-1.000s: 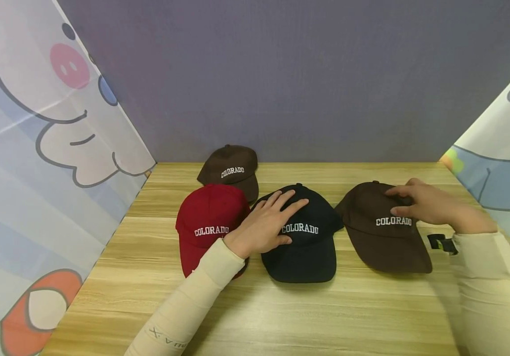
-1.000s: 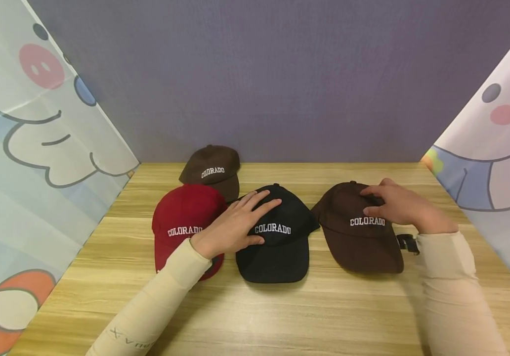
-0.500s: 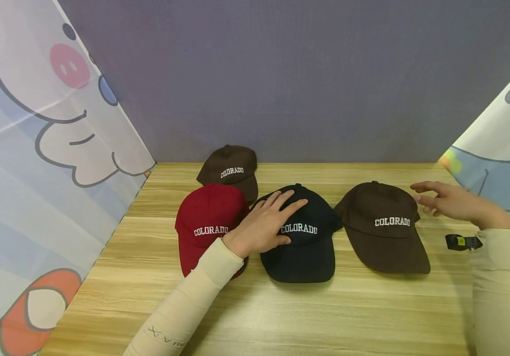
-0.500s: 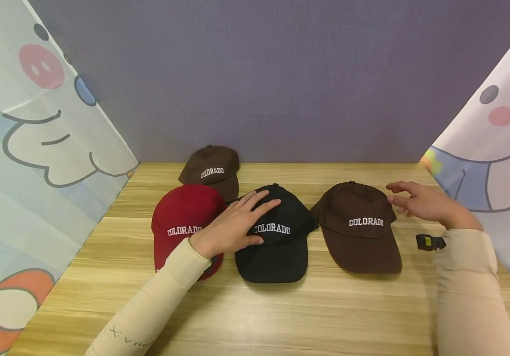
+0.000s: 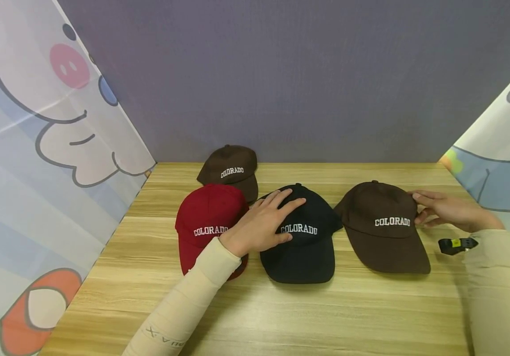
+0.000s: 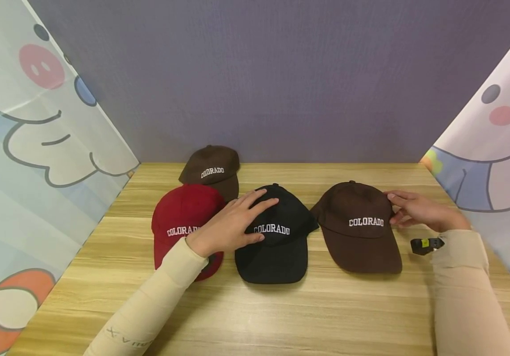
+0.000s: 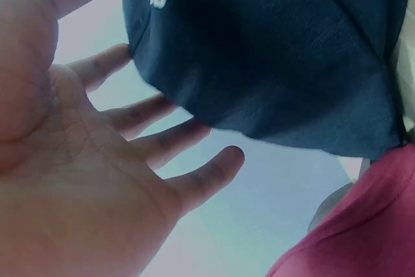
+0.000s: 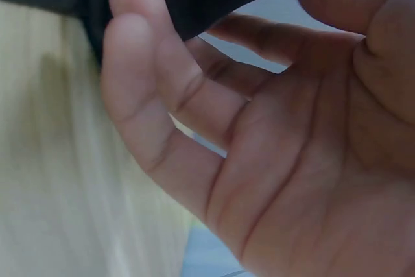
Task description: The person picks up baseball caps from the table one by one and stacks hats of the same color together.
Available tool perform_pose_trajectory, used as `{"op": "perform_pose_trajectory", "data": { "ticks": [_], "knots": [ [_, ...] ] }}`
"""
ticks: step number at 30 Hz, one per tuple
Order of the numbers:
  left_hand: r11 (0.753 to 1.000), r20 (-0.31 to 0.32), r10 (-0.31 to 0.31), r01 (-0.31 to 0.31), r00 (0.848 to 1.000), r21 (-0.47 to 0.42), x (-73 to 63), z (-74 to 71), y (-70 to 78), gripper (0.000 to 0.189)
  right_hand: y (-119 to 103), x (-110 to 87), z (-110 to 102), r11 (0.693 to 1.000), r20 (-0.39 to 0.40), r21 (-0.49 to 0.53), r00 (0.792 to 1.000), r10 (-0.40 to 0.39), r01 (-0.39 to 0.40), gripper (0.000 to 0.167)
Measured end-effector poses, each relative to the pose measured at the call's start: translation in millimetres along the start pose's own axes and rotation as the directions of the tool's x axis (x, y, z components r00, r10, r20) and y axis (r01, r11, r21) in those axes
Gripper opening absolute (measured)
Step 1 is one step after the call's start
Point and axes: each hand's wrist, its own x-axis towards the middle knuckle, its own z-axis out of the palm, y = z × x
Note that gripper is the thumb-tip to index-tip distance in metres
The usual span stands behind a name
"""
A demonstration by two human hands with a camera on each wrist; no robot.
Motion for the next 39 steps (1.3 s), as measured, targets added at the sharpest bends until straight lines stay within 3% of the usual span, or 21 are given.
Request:
{"op": "perform_pose_trajectory", "data": {
  "ticks": [3,11,16,20,26,32,39],
  "knots": [
    [1.0,-0.018,-0.004,0.004,1.0,0.0,-1.5,-6.4,-2.0,0.082,5.8,1.2,-1.3,0.996,0.022,0.093,1.0,0.009,-0.011,0.026],
    [0.997,-0.124,-0.071,0.067,0.99,-0.033,-15.6,-42.3,-19.5,0.069,22.6,4.5,-5.9,0.978,0.099,0.205,0.994,-0.047,0.026,0.035],
    [0.984,-0.183,-0.155,0.136,0.971,-0.116,-31.4,-68.6,-40.1,0.058,31.1,7.1,-7.6,0.963,0.118,0.268,0.991,-0.056,0.022,0.034],
    [0.966,-0.209,-0.219,0.182,0.953,-0.184,-42.2,-81.4,-62.3,0.051,33.8,7.9,-8.7,0.96,0.132,0.278,0.989,-0.07,0.031,0.035],
    [0.921,-0.177,-0.33,0.275,0.927,-0.276,-47.0,-89.2,-107.0,0.041,34.9,9.1,-7.3,0.969,0.114,0.243,0.992,-0.063,0.034,0.033],
    [0.893,-0.142,-0.381,0.324,0.914,-0.312,-35.8,-89.9,-157.1,0.03,35.0,6.3,-5.3,0.975,0.095,0.222,0.995,-0.042,0.02,0.031],
    [0.842,-0.029,-0.446,0.409,0.895,-0.351,-22.5,-80.3,-202.6,0.028,33.9,4.9,0.0,0.977,0.083,0.214,0.996,-0.035,0.016,0.03]
  ]
}}
